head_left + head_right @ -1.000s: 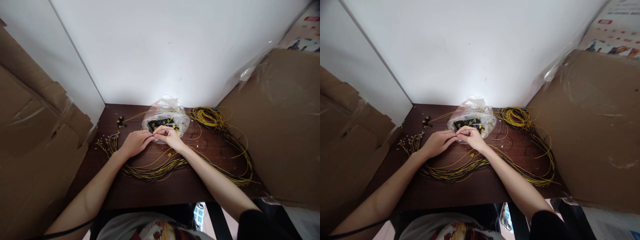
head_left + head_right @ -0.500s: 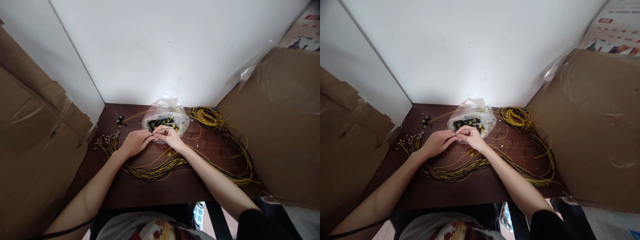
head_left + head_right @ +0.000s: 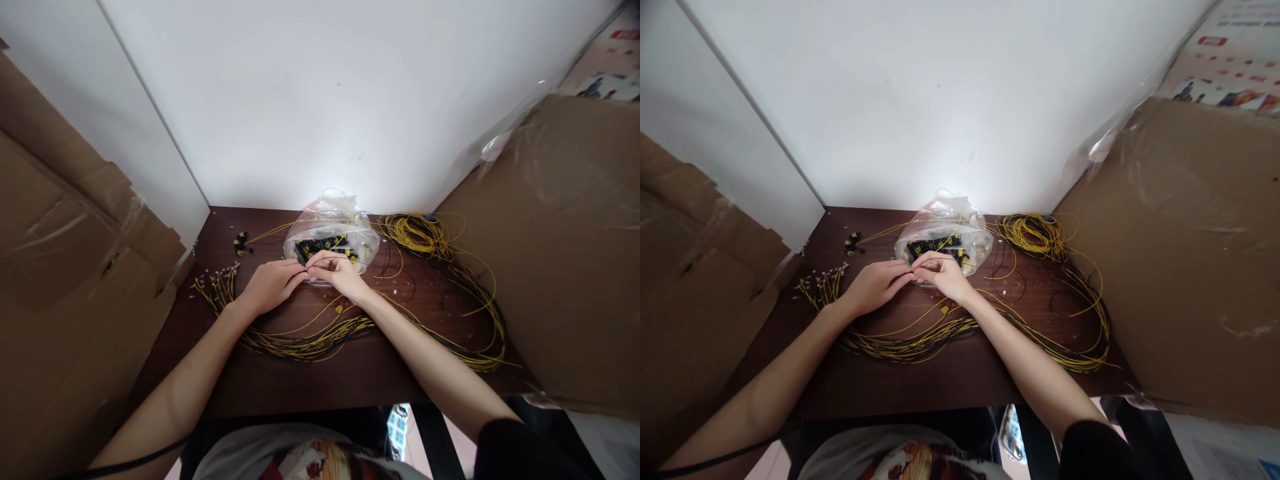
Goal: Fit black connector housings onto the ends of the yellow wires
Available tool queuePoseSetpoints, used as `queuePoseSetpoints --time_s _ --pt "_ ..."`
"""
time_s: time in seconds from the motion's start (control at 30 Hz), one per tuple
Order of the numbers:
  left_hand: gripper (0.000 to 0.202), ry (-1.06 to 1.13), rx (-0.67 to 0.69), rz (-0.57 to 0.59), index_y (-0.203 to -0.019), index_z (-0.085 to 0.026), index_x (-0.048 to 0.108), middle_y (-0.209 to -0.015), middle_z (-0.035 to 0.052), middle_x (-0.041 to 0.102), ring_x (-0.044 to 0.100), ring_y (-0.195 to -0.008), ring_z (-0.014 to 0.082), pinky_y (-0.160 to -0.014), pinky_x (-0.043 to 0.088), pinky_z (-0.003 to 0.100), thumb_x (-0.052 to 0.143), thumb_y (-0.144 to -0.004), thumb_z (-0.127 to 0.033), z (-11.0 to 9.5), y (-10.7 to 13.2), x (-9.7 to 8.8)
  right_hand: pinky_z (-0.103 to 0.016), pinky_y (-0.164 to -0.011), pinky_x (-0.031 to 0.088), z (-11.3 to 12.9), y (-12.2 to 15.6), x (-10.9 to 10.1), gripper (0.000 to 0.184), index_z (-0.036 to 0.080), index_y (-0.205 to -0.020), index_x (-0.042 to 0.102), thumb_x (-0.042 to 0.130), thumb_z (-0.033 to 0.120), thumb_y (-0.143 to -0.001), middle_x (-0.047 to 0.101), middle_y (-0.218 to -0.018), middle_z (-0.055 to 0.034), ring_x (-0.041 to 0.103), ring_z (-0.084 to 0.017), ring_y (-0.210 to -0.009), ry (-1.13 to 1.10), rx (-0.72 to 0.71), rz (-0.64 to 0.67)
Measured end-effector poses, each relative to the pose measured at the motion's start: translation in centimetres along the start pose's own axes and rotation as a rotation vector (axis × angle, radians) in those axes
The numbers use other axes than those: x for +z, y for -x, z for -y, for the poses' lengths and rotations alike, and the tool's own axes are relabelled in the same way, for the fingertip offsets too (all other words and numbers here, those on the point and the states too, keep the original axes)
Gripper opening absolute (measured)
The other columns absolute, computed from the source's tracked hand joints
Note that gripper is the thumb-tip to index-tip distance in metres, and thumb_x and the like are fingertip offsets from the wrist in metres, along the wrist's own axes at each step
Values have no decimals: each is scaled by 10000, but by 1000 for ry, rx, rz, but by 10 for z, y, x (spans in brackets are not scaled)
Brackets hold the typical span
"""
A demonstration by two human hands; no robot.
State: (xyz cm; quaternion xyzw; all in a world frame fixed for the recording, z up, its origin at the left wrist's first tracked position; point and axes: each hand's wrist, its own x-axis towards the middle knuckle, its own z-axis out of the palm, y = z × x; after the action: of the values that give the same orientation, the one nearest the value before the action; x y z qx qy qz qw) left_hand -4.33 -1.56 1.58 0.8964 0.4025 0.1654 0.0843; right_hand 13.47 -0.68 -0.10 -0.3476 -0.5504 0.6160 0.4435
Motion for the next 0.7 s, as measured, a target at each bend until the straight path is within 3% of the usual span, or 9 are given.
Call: queuePoseSetpoints --time_s 0.7 --pt "324 9 -3 5 -859 -181 600 -899 39 650 589 -802 159 -684 406 250 327 -932 -339 0 1 1 -243 -644 488 1 0 0 167 151 -753 629 714 247 -646 625 -629 22 597 -92 -588 6 -2 1"
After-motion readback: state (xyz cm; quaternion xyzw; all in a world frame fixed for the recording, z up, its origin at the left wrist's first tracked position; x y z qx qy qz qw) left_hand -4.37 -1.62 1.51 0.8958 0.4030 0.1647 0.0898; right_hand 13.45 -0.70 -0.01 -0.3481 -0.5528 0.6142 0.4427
